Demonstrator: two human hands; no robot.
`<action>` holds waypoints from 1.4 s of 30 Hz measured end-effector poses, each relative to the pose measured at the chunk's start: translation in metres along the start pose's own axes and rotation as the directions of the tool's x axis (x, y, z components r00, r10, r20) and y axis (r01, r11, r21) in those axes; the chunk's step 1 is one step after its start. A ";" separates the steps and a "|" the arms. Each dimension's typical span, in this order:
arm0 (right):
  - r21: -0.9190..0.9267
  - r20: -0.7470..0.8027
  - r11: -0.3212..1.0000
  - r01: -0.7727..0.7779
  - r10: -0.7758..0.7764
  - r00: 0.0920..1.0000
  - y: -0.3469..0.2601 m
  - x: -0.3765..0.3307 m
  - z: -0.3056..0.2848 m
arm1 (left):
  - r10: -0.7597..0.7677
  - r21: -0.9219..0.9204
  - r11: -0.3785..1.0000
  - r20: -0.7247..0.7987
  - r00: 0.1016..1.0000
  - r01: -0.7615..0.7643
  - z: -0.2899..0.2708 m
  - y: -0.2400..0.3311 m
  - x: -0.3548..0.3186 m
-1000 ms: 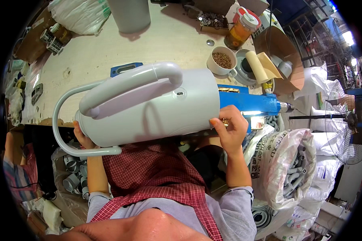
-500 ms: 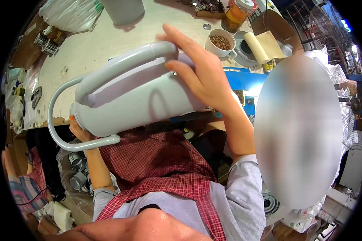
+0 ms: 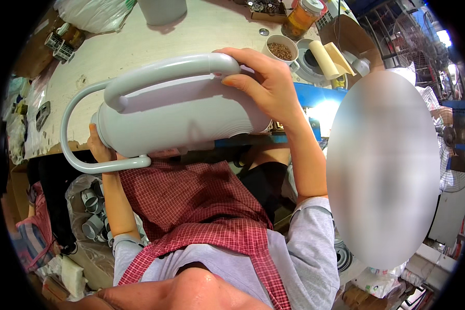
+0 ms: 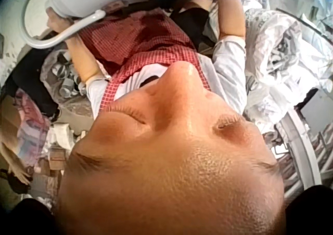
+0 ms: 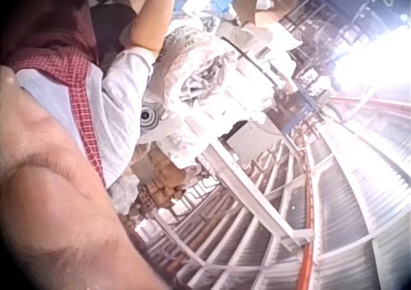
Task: The person assembles white plastic watering cans by hand. They pick up the can body, insert a handle, and secure it with a screw using a manual press tool. The person repeats this process for multiple units, placing the finished cans on the table.
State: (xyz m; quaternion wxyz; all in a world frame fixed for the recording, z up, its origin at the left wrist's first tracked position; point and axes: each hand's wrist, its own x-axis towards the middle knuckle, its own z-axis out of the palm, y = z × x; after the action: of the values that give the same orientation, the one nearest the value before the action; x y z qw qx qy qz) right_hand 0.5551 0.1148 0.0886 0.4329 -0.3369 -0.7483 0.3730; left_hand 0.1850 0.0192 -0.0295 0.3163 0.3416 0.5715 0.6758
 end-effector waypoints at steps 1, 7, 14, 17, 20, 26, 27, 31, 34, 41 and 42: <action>-0.035 0.009 0.999 0.002 -0.002 1.000 -0.002 0.001 0.000 | -0.014 -0.007 1.000 -0.027 1.000 0.014 0.003 0.000 -0.001; -0.436 0.044 0.871 0.225 -0.230 0.972 -0.003 0.002 0.002 | -0.023 0.045 0.999 -0.015 1.000 0.024 -0.011 -0.021 0.001; -0.409 -0.030 0.902 0.135 -0.161 0.986 0.007 -0.013 -0.003 | -0.081 -0.013 0.997 0.021 0.996 0.082 -0.001 -0.032 0.011; -0.408 -0.041 0.904 0.125 -0.155 0.987 0.012 -0.012 0.001 | -0.122 0.007 0.993 0.063 0.991 0.122 0.018 -0.048 0.024; -0.376 0.023 0.920 0.113 -0.113 0.993 0.007 -0.006 0.013 | -0.154 0.045 0.987 0.056 0.987 0.152 0.031 -0.056 0.025; -0.338 -0.059 0.940 0.040 -0.064 0.996 0.007 -0.016 0.013 | -0.170 0.078 0.984 0.110 0.979 0.162 0.054 -0.050 0.017; -0.341 -0.064 0.939 0.040 -0.065 0.996 0.008 -0.019 0.013 | -0.171 0.081 0.983 0.118 0.978 0.162 0.055 -0.050 0.018; -0.452 -0.207 0.885 0.111 -0.225 0.952 0.015 -0.030 0.016 | -0.157 0.090 0.985 0.151 0.976 0.145 0.064 -0.039 0.008; -0.462 -0.396 0.871 0.168 -0.372 0.840 0.011 -0.122 0.006 | -0.148 0.094 0.986 0.127 0.981 0.136 0.061 -0.033 0.001; -0.065 -0.615 -0.296 -0.953 0.764 -0.196 -0.132 -0.553 -0.175 | -0.121 0.102 0.987 -0.006 0.993 0.121 0.048 -0.002 -0.019; -0.244 -0.827 -0.594 -0.767 0.541 -0.156 -0.121 -0.645 -0.190 | -0.124 0.104 0.987 -0.029 0.992 0.127 0.042 0.000 -0.022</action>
State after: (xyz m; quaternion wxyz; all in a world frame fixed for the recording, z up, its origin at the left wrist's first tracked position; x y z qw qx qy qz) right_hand 0.9607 -0.4283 0.0017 -0.1667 -0.9612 -0.2018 0.0871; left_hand 0.2322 0.0250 -0.0268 0.3332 0.3133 0.6303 0.6273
